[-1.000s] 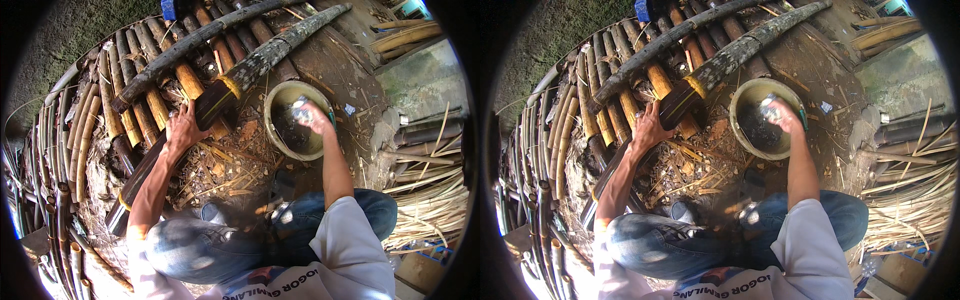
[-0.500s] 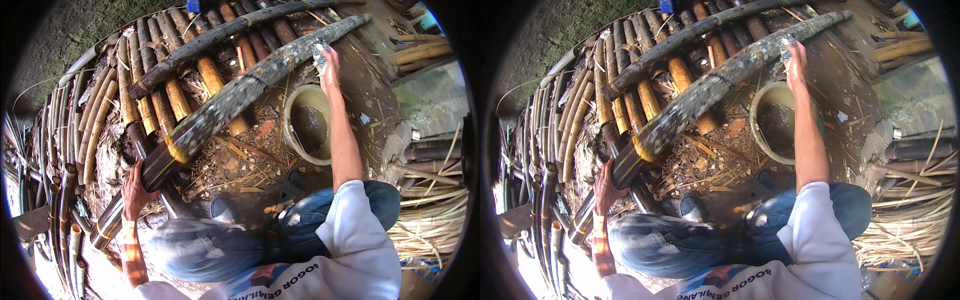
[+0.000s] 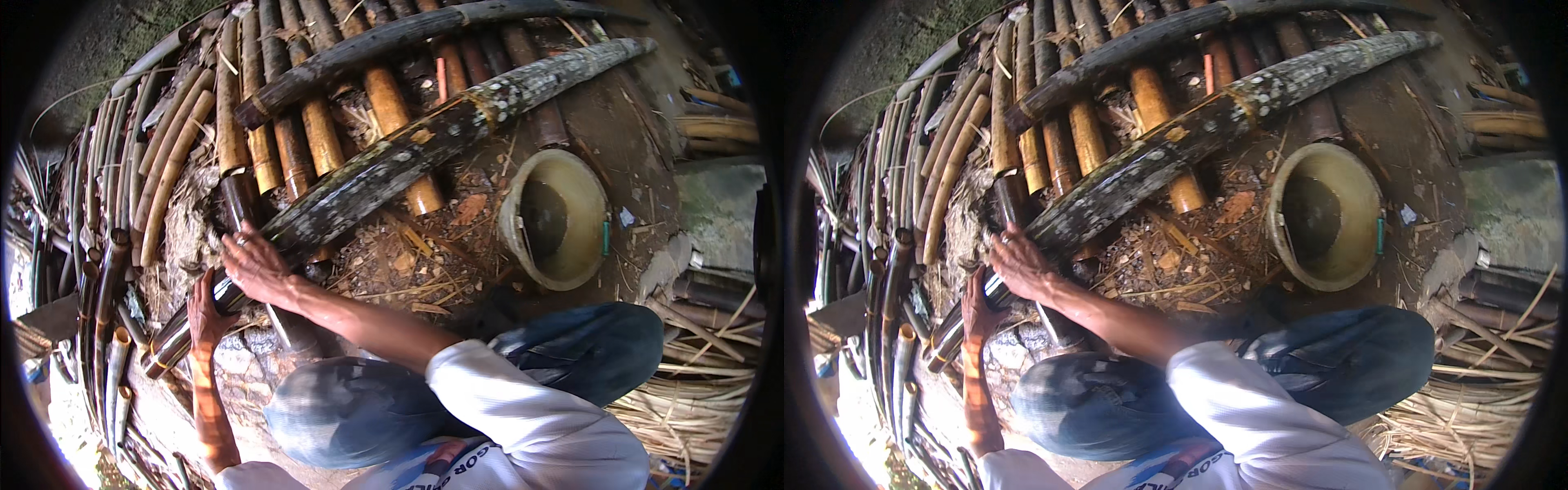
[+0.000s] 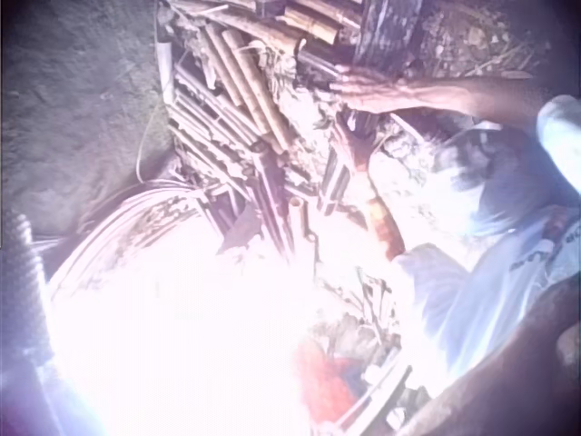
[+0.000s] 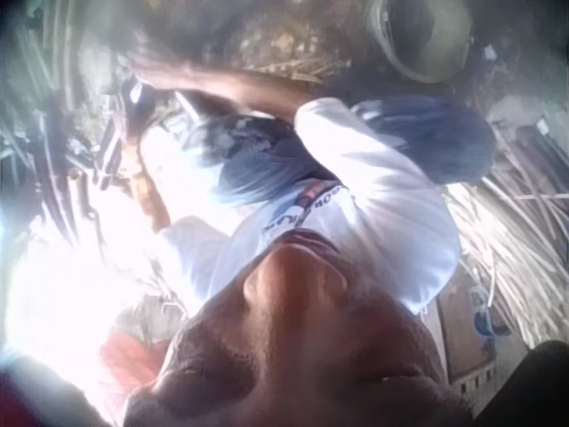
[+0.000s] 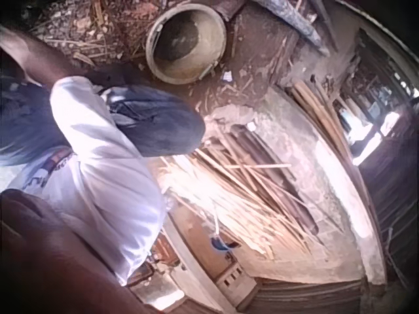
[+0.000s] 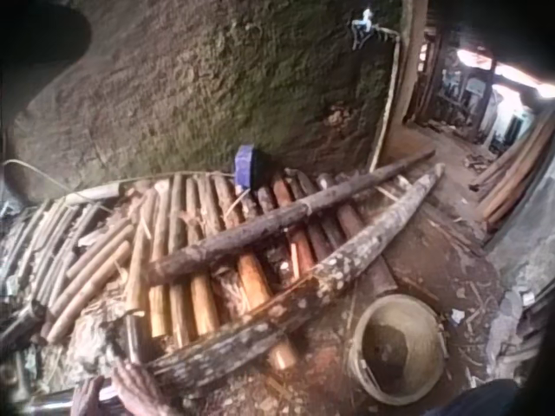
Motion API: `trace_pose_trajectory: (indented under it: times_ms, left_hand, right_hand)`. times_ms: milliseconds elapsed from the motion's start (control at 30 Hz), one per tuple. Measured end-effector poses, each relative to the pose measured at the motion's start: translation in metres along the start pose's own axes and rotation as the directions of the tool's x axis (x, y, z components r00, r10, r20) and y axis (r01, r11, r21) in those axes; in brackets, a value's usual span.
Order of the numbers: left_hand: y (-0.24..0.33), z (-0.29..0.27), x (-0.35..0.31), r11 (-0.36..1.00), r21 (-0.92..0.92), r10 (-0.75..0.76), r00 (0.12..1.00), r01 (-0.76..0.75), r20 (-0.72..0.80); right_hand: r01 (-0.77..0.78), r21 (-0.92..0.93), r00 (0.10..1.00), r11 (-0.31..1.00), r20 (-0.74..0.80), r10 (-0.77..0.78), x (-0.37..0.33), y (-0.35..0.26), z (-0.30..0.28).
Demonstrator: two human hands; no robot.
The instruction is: The person sits on the ground and repeatedly rubs a long bamboo pole with a cloth, occasionally dipping the cloth into a bucket of liquid. The person rotates the pole to treat different sections and continues the process throughout the clip.
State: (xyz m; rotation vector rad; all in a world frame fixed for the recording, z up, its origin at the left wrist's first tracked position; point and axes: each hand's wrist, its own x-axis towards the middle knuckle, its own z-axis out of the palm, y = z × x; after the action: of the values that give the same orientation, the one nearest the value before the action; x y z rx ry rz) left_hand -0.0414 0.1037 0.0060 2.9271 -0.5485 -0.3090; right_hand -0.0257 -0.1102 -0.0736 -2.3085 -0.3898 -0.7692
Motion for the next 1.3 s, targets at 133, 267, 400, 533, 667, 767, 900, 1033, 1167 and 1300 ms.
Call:
trace_pose_trajectory:
  times_ms: [133,267,400,533,667,767,900,1033,1167,1300]
  left_hand:
    - [-0.018,0.013,-0.052,0.994,0.023,-0.109,0.994,0.110,-0.033]
    - [0.002,0.008,-0.038,0.991,0.049,-0.123,0.990,0.127,-0.069]
    - [0.004,0.015,-0.037,0.990,0.026,-0.139,0.987,0.142,-0.074]
    - [0.015,0.016,-0.037,0.984,0.028,-0.173,0.982,0.175,-0.070]
    - [0.001,0.002,-0.030,0.993,-0.007,-0.113,0.992,0.114,0.047]
    - [-0.048,-0.008,-0.066,0.971,0.060,-0.238,0.949,0.230,0.209]
    - [-0.037,0.011,-0.050,0.992,0.038,-0.123,0.992,0.124,-0.012]
    - [-0.019,0.020,-0.057,0.975,0.065,-0.209,0.977,0.212,-0.052]
    - [-0.006,0.015,-0.040,0.975,0.089,-0.191,0.973,0.203,-0.131]
    - [-0.017,0.020,-0.050,0.983,0.100,-0.135,0.973,0.155,-0.187]
  right_hand:
    - [-0.296,0.011,0.940,0.955,0.179,0.290,0.016,0.091,-0.109]
    - [-0.375,-0.395,0.912,0.838,0.004,0.410,0.021,0.281,-0.262]
    - [-0.465,-0.392,0.851,0.794,0.049,0.522,0.030,0.274,-0.250]
    - [-0.239,-0.131,0.824,0.962,0.497,0.272,0.026,0.043,-0.101]
    - [-0.026,0.009,0.893,1.000,0.449,0.019,0.005,-0.005,-0.031]
    - [-0.236,-0.001,0.936,0.972,0.267,0.228,0.007,0.054,-0.105]
    - [-0.182,-0.622,0.960,0.762,0.056,0.275,0.020,0.267,-0.254]
    - [-0.591,-0.348,0.701,0.728,0.224,0.676,0.033,0.204,-0.222]
    - [-0.272,-0.184,0.921,0.944,0.235,0.311,0.012,0.015,-0.078]
    - [0.055,-0.068,0.986,0.996,0.158,-0.044,0.008,0.016,-0.061]
